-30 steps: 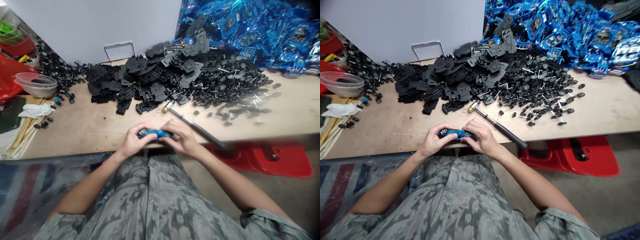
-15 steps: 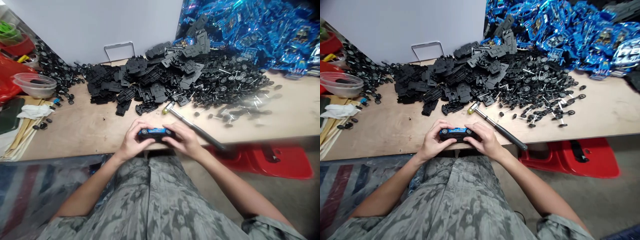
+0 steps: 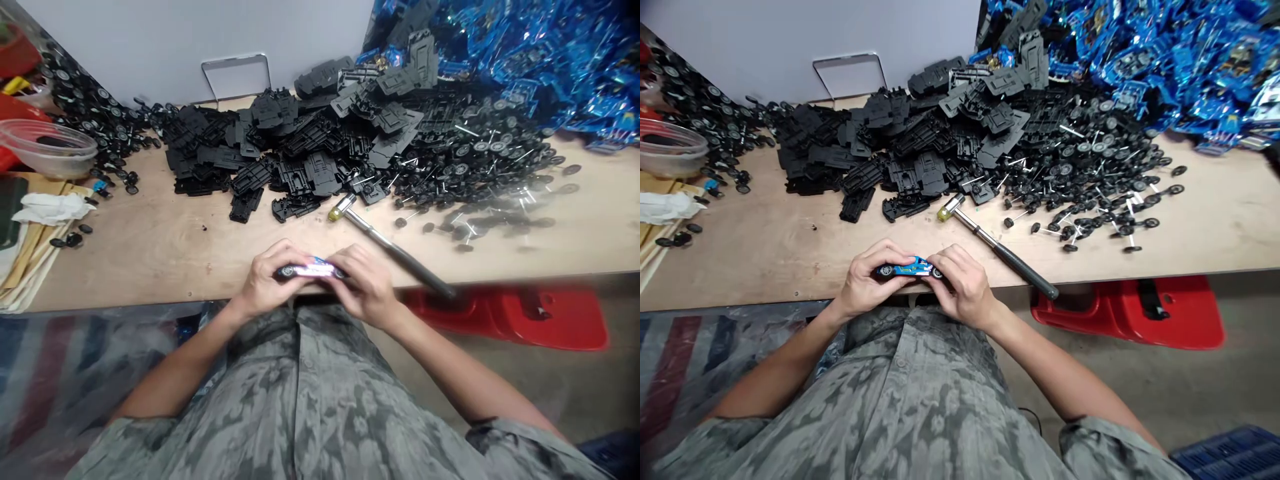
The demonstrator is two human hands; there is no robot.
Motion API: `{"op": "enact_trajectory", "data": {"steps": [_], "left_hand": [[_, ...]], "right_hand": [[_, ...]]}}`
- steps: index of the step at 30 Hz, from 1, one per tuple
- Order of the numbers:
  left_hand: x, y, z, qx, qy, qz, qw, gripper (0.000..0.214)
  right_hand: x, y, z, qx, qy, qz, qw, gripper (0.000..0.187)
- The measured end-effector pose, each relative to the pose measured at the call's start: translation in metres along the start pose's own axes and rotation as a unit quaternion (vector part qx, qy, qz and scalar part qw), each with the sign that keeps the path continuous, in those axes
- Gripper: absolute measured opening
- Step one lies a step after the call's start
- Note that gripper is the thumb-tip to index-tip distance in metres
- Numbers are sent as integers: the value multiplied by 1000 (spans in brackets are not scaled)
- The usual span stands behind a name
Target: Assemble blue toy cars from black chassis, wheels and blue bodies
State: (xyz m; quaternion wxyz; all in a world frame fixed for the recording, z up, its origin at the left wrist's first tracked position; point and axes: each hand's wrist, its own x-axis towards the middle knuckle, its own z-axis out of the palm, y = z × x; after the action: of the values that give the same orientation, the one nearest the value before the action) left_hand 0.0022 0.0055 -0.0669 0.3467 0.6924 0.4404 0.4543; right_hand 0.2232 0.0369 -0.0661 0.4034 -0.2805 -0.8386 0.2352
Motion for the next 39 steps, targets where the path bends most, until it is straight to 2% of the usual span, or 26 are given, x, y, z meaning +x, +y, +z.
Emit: {"op": "enact_trajectory", "data": {"steps": [3, 5, 7, 8, 10, 13, 15, 18, 23, 25, 29, 32, 35, 39], "left_hand": [[-1, 1, 4, -74, 70, -73, 992, 42], [0, 4, 9, -200, 130, -132, 962, 57], [1, 10, 13, -310, 155, -163, 924, 51], [1, 13, 15, -336, 154, -165, 914, 43], [0, 21, 16, -330, 153, -148, 920, 34], [-5, 28, 12, -244, 131, -78, 958, 30], [-9, 29, 8, -189, 105, -27, 976, 29], [-13, 28, 3, -133, 61, 24, 989, 35], [-13, 31, 2, -53, 36, 69, 996, 40], [-12, 33, 3, -28, 38, 88, 995, 40], [-10, 33, 5, -23, 44, 91, 995, 38], [-8, 29, 5, -61, 28, 36, 997, 35], [-5, 26, 4, -60, 12, -27, 998, 34], [3, 30, 3, -2, 1, 33, 999, 30]], "right_hand": [[-5, -5, 9, 22, 60, 58, 996, 14], [-10, -5, 17, 73, 125, 141, 979, 12], [-14, -5, 24, 135, 163, 205, 956, 16], [-14, -5, 26, 166, 161, 216, 948, 21], [-11, -8, 23, 219, 136, 205, 944, 37], [4, -19, 2, 212, 95, 136, 963, 59], [17, -28, -15, 148, 53, 65, 985, 51], [32, -39, -35, 78, -10, -20, 997, 27], [39, -46, -45, 29, -87, -58, 994, 13], [36, -48, -43, 14, -91, -73, 993, 12], [26, -48, -35, -8, -29, -77, 997, 13], [23, -44, -33, 14, 0, -53, 998, 12], [26, -37, -38, 38, -4, -33, 999, 16], [36, -35, -45, 33, -33, -49, 998, 18]]}}
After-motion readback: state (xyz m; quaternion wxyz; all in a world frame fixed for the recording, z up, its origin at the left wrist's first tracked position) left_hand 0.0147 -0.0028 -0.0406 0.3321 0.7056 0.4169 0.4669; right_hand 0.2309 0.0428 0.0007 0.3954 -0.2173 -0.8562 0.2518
